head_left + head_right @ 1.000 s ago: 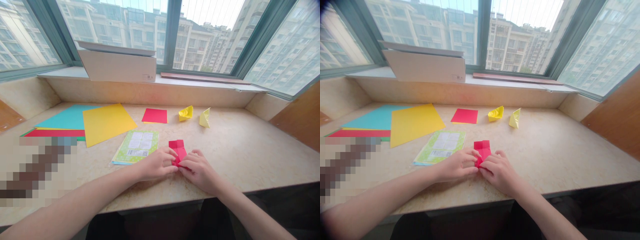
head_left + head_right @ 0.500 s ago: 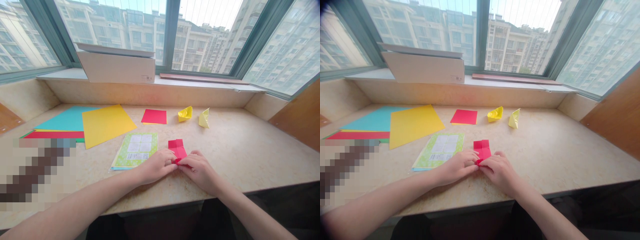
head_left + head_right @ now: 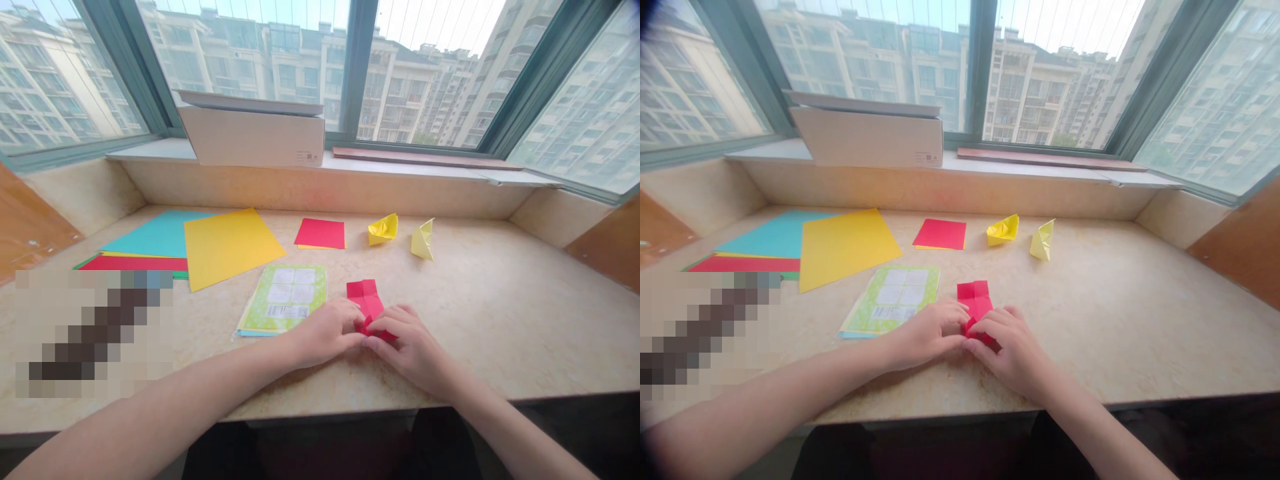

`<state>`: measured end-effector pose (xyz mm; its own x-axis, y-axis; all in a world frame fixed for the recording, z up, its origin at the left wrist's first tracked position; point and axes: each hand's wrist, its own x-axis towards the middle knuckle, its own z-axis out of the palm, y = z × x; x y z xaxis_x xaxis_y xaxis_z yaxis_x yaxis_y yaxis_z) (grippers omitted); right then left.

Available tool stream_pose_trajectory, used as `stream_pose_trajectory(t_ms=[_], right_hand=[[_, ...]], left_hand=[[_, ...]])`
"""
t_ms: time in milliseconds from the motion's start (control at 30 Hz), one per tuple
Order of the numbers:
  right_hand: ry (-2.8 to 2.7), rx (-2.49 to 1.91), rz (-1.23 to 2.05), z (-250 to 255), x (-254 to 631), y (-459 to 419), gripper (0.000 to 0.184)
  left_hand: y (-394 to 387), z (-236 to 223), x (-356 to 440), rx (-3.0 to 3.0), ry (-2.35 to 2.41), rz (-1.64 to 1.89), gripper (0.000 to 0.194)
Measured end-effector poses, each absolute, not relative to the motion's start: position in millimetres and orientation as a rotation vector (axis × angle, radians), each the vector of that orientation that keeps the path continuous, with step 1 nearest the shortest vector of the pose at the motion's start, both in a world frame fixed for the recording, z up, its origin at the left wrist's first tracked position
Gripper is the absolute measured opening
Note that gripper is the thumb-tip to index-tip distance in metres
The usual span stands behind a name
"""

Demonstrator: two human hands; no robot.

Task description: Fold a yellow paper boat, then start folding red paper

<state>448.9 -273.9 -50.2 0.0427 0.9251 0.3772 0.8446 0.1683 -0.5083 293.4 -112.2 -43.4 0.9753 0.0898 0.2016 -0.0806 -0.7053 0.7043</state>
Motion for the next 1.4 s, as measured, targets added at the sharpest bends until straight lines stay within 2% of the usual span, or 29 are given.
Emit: stream_pose_trajectory(t_ms=[167,233,500,667,800,967,1133,1267,1400], right_hand=[[-1.879,-1.583,0.062,-57.1,451.1,-272.2,0.013],[-1.895,-1.543,-0.01,-58.7,452.1,-270.1,0.016],[-1.943,-1.511,-0.147,-50.6,463.4,-240.9,0.012],[-1.738,-1.608,-0.104,-58.6,457.6,-233.5,0.01],[-1.57,-1.714,-0.015,-67.7,454.2,-234.1,0.023],[-1.646,-1.676,-0.023,-68.7,461.5,-234.5,0.015],[-1.73,-1.641,-0.019,-73.3,469.5,-235.6,0.021],[-1.83,-1.641,-0.009,-77.5,471.4,-236.3,0.023],[-1.836,-1.64,-0.017,-79.7,471.0,-238.3,0.027]], left_hand=[[-114.9,-42.4,291.6,2.411,-0.114,0.305,0.015],[-115.0,-43.7,291.5,2.424,-0.113,0.319,0.012],[-110.2,-41.0,288.8,2.29,0.288,0.438,0.014],[-108.9,-39.2,286.9,2.184,0.404,0.49,0.017],[-108.4,-41.0,288.0,2.192,0.395,0.478,0.016],[-106.3,-42.8,290.6,2.293,0.407,0.47,0.02],[-106.1,-45.6,293.6,2.442,0.333,0.417,0.021],[-112.7,-28.5,285.0,2.531,0.276,0.43,0.013],[-107.9,9.1,227.4,2.834,0.258,0.669,0.028]])
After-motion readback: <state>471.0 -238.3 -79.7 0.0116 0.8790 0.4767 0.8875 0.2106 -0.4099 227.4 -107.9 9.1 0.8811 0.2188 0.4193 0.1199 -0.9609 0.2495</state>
